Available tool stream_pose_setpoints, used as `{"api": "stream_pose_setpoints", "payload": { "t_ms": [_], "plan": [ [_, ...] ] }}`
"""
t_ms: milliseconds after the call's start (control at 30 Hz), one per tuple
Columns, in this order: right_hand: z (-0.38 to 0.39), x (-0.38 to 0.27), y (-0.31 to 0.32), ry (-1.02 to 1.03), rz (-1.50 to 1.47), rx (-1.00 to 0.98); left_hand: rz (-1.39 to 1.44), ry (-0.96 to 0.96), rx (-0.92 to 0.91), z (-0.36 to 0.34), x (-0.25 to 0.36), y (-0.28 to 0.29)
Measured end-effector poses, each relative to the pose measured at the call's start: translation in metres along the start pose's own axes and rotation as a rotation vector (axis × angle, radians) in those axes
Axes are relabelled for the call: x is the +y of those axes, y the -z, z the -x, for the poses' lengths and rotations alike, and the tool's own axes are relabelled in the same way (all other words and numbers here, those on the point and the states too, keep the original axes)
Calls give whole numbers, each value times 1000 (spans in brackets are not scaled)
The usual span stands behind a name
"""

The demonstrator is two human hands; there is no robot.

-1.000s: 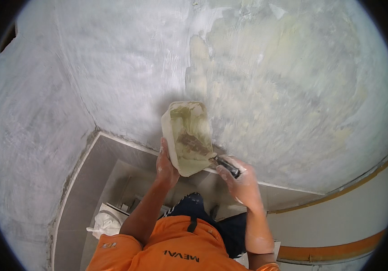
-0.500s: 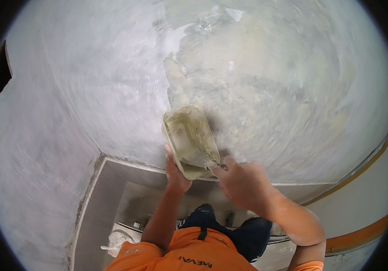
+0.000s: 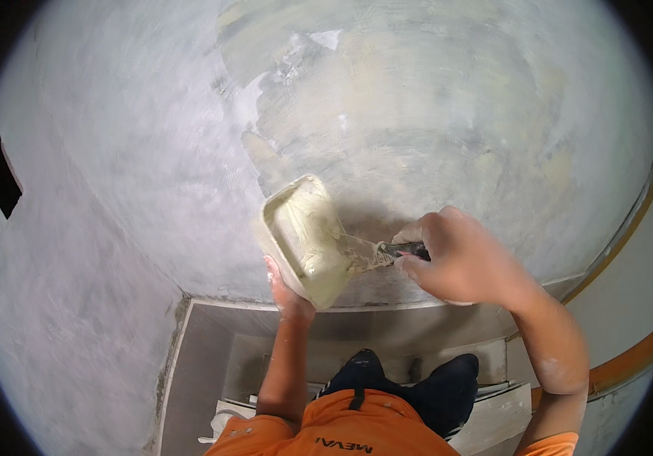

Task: The person applies plaster to a wall using a spatula, repeatedly taking plaster from a plastic container and spreading it across the wall surface.

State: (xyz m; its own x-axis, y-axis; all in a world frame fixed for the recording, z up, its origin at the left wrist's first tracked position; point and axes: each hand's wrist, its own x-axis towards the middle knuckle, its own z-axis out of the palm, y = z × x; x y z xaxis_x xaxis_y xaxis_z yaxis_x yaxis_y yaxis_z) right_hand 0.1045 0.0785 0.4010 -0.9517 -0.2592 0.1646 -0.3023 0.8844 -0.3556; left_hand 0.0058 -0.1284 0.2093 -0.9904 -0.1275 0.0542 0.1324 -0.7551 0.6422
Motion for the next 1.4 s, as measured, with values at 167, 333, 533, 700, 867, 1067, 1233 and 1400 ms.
{"api": "stream_pose_setpoints", "payload": {
  "t_ms": [167, 333, 533, 700, 867, 1067, 1233, 1400],
  "plan": [
    [-6, 24, -3, -71, -422, -122, 15, -107, -11, 9, 12, -13],
    [1, 43, -17, -114, -1077, -160, 37, -145, -300, 1, -2, -17],
    [-3, 9, 24, 231, -537, 216, 198, 33, -400, 8, 10, -52],
    [-26, -11, 86, 355, 114, 508, 251, 55, -437, 6, 40, -91],
    [-50, -7, 131, 327, 152, 711, 133, -173, -584, 6, 61, -103],
    [-92, -14, 164, 241, 292, 796, 223, -148, -585, 16, 65, -108],
    [-136, -65, 176, 282, 361, 817, 95, -232, -556, 8, 54, -100],
    [-151, -48, 201, 169, 487, 1012, 147, -177, -499, 6, 49, -106]
  ]
}}
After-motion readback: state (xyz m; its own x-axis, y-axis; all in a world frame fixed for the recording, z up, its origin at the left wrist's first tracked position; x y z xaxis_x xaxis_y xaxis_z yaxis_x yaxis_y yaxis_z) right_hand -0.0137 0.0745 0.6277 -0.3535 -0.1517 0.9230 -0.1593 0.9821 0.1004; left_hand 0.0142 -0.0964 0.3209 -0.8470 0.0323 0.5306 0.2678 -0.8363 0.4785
